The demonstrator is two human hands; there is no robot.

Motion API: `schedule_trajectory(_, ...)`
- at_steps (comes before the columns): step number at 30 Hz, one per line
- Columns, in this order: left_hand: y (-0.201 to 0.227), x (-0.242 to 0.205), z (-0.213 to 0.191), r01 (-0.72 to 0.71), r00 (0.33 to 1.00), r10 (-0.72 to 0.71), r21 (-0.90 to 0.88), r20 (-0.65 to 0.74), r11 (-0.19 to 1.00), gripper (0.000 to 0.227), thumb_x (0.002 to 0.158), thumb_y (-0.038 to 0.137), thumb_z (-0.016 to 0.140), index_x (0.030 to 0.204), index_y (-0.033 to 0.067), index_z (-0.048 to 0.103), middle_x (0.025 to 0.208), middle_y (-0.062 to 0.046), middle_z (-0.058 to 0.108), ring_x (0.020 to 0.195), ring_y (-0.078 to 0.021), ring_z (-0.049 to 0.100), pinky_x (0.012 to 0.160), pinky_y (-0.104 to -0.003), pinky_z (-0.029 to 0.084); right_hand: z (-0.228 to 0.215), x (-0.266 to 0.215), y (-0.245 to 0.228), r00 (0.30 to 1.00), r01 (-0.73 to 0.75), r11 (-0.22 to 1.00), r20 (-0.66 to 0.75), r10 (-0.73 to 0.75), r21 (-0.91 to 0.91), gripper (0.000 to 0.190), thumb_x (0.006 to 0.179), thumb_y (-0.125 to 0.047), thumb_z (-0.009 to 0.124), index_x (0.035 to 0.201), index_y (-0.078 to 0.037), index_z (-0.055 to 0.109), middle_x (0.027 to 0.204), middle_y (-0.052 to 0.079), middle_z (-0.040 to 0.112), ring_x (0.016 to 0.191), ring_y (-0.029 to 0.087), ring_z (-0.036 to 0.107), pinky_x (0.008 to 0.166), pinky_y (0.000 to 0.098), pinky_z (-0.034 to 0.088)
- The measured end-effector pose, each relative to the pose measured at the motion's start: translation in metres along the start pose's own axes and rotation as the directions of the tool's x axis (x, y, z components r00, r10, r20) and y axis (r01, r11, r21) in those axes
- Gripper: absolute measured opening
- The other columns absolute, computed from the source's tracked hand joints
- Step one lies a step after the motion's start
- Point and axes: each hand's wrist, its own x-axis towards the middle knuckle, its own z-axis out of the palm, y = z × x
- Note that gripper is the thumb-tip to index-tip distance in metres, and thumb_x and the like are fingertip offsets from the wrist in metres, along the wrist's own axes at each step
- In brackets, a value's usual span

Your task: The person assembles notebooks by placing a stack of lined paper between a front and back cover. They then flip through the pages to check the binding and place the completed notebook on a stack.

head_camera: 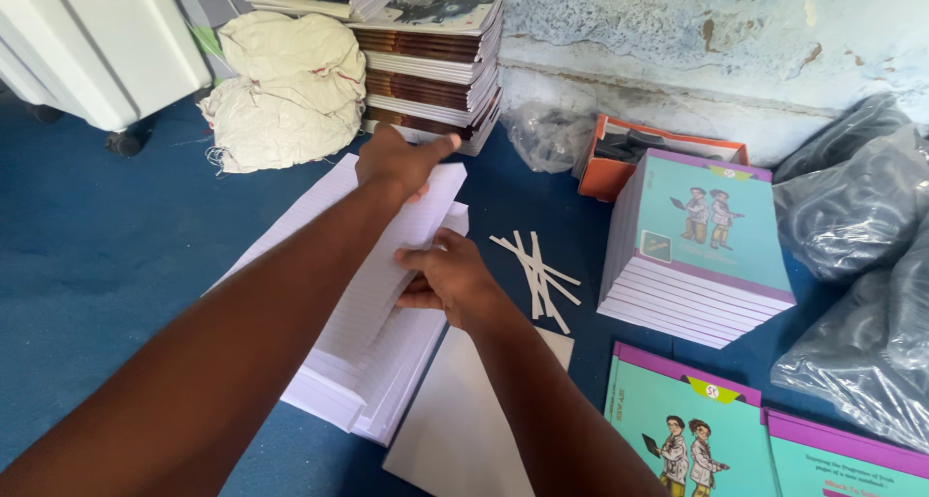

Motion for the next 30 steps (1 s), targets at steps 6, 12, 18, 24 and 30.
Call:
schedule_trajectory(6,-0.022,0.026,-0.027,-0.053,0.998,0.047,0.212,0.034,0.976,0.047,0.086,0.048,0.077,0.094,0.002,0.078,0.087,-0.016,0.078,0.07,-0.0223,0.072,0.074,-0.036,0.06,-0.002,0.0,0.006,0.999,0.033,0.995,-0.039,-0.03,0.099,0.043,0.089,-0.014,0.07,0.129,0.0,0.061,0.105,0.019,0.073,0.087,0.028,0.075,0.074,0.0383,0.066)
schedule_trajectory(12,-0.05,0.021,-0.059,-0.048,0.999,0.049,0.208,-0.002,0.977,0.06,0.079,0.049,0.081,0.113,0.0016,0.068,0.114,-0.019,0.074,0.102,-0.0285,0.071,0.089,-0.041,0.055,-0.024,-0.019,0.007,0.993,0.12,0.976,-0.014,-0.119,0.181,0.047,0.09,-0.014,0.068,0.134,-0.001,0.061,0.103,0.017,0.071,0.089,0.026,0.074,0.078,0.0366,0.065)
schedule_trajectory(18,-0.048,-0.004,-0.063,-0.017,0.994,0.005,0.111,0.106,0.994,0.093,0.078,0.057,0.082,0.139,-0.0051,0.049,0.127,-0.025,0.064,0.111,-0.0322,0.067,0.094,-0.043,0.054,-0.05,-0.065,0.003,0.987,0.15,0.966,-0.084,-0.135,0.211,0.05,0.09,-0.018,0.066,0.137,-0.003,0.058,0.105,0.016,0.071,0.096,0.027,0.072,0.085,0.0411,0.061)
schedule_trajectory(24,-0.021,-0.057,-0.053,-0.057,0.956,0.063,-0.028,0.286,0.998,0.084,0.077,0.05,0.078,0.135,-0.006,0.055,0.118,-0.027,0.071,0.108,-0.0356,0.073,0.091,-0.045,0.06,-0.088,-0.127,-0.01,0.974,0.144,0.97,-0.203,-0.103,0.198,0.053,0.09,-0.022,0.065,0.139,-0.002,0.055,0.105,0.017,0.072,0.098,0.026,0.072,0.087,0.0393,0.06)
schedule_trajectory(30,0.009,-0.113,-0.026,0.109,0.82,-0.056,-0.06,0.57,0.992,0.066,0.084,0.049,0.068,0.132,0.0035,0.067,0.128,-0.02,0.073,0.117,-0.0316,0.07,0.096,-0.046,0.056,-0.144,-0.182,-0.007,0.963,0.227,0.951,-0.197,-0.186,0.212,0.051,0.092,-0.019,0.067,0.137,0.0,0.056,0.1,0.011,0.068,0.086,0.019,0.07,0.079,0.0372,0.059)
